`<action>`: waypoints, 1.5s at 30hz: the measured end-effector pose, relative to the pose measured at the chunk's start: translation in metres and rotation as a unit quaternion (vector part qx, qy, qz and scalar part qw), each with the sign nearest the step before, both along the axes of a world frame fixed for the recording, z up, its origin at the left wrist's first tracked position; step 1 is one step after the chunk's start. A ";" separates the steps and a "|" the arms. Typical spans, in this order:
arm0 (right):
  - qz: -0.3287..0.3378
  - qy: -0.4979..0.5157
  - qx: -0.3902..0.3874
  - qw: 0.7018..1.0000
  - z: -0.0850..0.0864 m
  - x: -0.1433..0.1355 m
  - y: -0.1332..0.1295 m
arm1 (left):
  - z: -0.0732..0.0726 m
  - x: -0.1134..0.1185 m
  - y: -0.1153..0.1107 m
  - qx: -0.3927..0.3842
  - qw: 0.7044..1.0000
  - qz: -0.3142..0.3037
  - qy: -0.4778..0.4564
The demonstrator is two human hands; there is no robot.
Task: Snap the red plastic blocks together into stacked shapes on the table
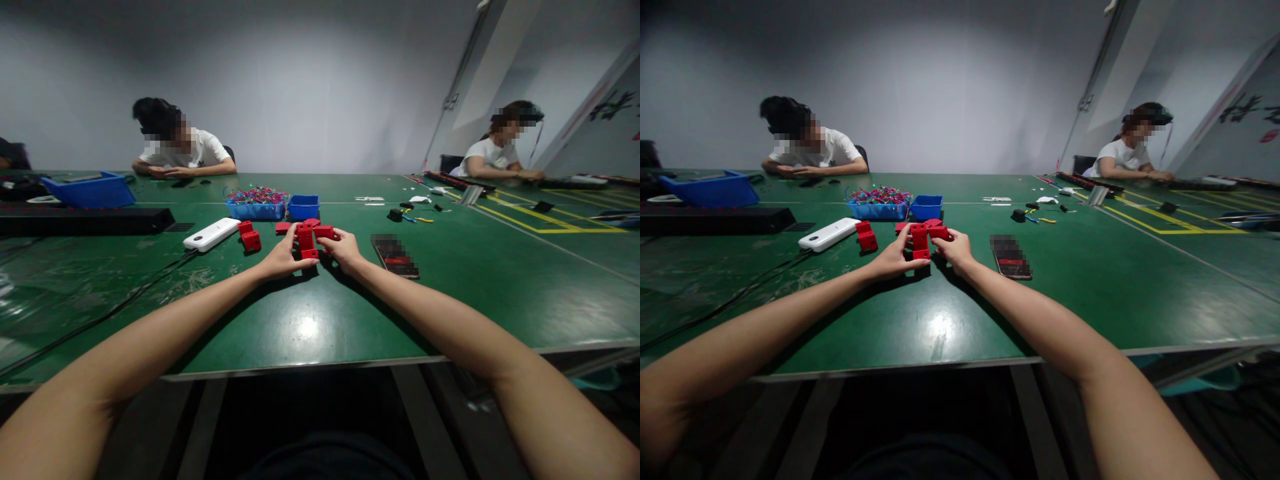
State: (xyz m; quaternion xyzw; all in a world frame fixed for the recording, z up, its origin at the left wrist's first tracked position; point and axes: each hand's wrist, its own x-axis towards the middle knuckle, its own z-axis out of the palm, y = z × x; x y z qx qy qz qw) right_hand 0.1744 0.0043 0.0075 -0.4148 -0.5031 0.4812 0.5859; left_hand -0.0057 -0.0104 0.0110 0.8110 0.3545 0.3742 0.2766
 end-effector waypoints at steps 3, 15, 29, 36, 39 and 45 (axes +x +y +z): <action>-0.009 -0.002 0.000 1.000 0.002 0.000 -0.002 | -0.001 0.000 0.001 -0.001 1.000 -0.001 -0.002; -0.011 -0.041 0.013 0.999 0.000 0.001 -0.001 | 0.000 0.000 -0.001 -0.004 1.000 0.013 0.006; -0.034 0.044 -0.066 0.996 0.004 -0.003 0.002 | 0.001 0.000 -0.001 0.006 1.000 0.005 0.014; -0.025 0.178 -0.105 0.978 0.006 0.000 0.010 | -0.001 -0.001 0.000 -0.001 0.999 0.026 0.029; -0.022 0.198 -0.100 0.975 0.005 0.000 0.013 | -0.001 -0.001 0.001 0.002 0.999 0.032 0.030; -0.032 0.125 -0.064 0.990 -0.006 0.000 0.012 | 0.000 -0.002 0.000 0.010 1.000 0.016 0.023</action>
